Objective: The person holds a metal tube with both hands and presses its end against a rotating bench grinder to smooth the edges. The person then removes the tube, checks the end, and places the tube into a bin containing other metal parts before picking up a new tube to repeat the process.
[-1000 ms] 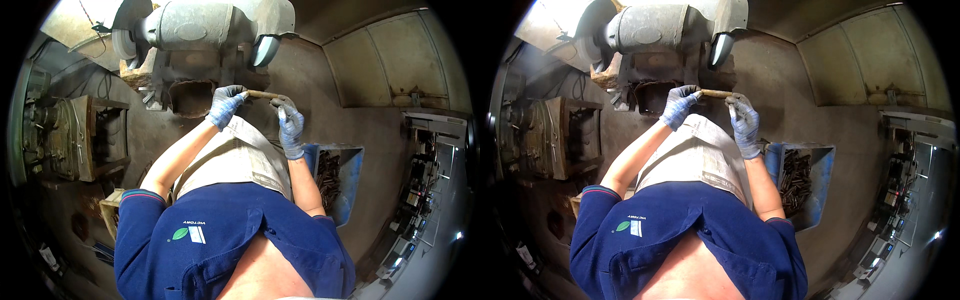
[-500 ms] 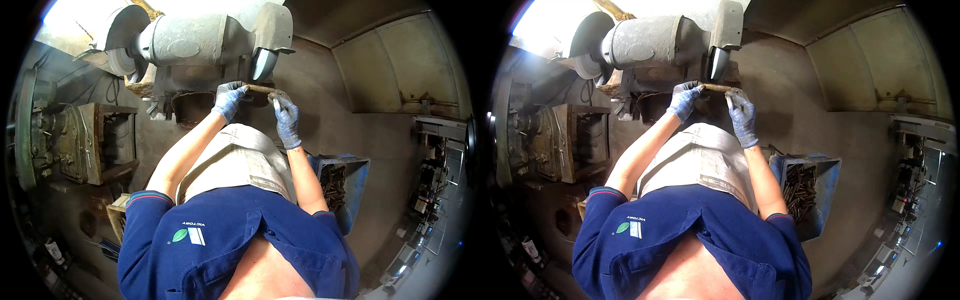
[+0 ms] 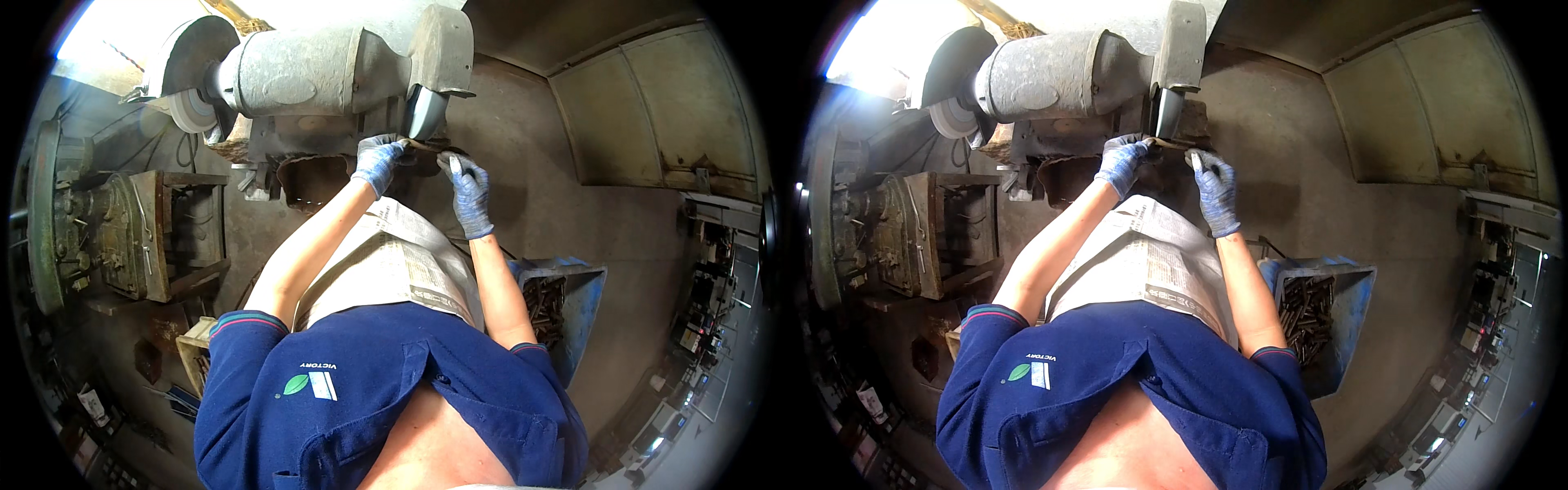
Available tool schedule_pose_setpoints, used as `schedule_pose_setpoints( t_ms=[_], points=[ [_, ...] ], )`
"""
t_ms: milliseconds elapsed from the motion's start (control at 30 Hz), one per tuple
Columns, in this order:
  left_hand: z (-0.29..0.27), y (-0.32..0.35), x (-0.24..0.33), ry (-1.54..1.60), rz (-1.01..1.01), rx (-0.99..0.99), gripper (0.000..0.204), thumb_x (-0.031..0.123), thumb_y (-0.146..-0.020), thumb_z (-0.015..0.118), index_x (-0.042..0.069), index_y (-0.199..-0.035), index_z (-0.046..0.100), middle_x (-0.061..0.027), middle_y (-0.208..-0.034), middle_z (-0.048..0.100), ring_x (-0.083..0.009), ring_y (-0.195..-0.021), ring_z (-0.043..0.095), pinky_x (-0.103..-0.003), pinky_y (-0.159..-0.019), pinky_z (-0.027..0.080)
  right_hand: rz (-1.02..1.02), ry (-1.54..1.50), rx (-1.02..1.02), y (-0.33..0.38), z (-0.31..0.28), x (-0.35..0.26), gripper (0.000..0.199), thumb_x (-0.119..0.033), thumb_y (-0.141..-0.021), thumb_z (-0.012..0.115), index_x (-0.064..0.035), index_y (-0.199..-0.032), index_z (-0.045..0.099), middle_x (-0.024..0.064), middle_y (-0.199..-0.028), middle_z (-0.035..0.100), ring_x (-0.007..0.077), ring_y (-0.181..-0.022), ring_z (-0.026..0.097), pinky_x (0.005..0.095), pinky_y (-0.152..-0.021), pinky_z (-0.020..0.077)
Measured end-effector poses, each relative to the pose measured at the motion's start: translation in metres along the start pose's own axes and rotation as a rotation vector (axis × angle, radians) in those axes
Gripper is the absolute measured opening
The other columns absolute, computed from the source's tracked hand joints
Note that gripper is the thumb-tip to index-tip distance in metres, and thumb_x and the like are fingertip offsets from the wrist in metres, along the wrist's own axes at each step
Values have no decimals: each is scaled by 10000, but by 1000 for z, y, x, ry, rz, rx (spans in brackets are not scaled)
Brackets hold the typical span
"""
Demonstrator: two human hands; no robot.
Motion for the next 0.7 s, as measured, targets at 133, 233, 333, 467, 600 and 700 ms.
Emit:
schedule_pose_setpoints(
  t_ms=[133, 233, 333, 467, 600, 700],
  points=[
    [-6, 0, 4, 2, 6, 29, 72, 24, -840, 600, -34, -874, 626, -111, -778, 650, -206, -650, 645, -291, -585, 545, 63, -33, -2, 0, 7, 2, 158, -94, -889, 571, 14, -965, 659, 88, -952, 658, 141, -885, 613, 273, -831, 481],
    [-15, -2, 6, -13, 10, 44, 69, 23, -841, 599, -33, -871, 625, -112, -773, 649, -201, -653, 646, -287, -589, 544, 56, -61, 2, -2, 16, 6, 170, -103, -886, 579, 22, -970, 657, 92, -953, 660, 143, -871, 617, 274, -825, 485],
    [-21, -2, 10, -23, 14, 67, 72, 33, -846, 596, -26, -872, 628, -107, -770, 651, -190, -653, 646, -274, -574, 531, 76, -55, -2, -5, 22, 12, 183, -110, -884, 586, 28, -985, 653, 94, -947, 663, 147, -863, 623, 280, -830, 490],
    [-22, 5, 21, -45, 23, 108, 66, -8, -842, 577, -48, -822, 626, -127, -750, 642, -207, -608, 635, -305, -564, 559, 68, -78, -28, -5, 30, 15, 259, -161, -906, 562, 64, -1025, 616, 155, -990, 638, 234, -935, 620, 354, -900, 490],
    [-33, 2, 22, -46, 34, 115, 69, 3, -844, 581, -46, -836, 629, -117, -751, 643, -202, -599, 633, -303, -562, 557, 90, -139, -17, -5, 40, 18, 272, -165, -908, 560, 73, -1029, 608, 166, -996, 633, 245, -933, 620, 370, -909, 487],
    [-40, 3, 23, -39, 74, 90, 72, 15, -847, 586, -41, -845, 630, -103, -753, 644, -186, -609, 630, -291, -569, 548, 80, -179, -19, -4, 47, 21, 270, -165, -909, 557, 77, -1017, 607, 170, -1009, 626, 251, -943, 616, 378, -916, 484]
  ],
)
Point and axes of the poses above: each hand's wrist, its own y-axis away from the middle knuckle, its own z-axis out of the palm, x = y × z, the point moved 2 cm from there along -y, towards the middle knuckle
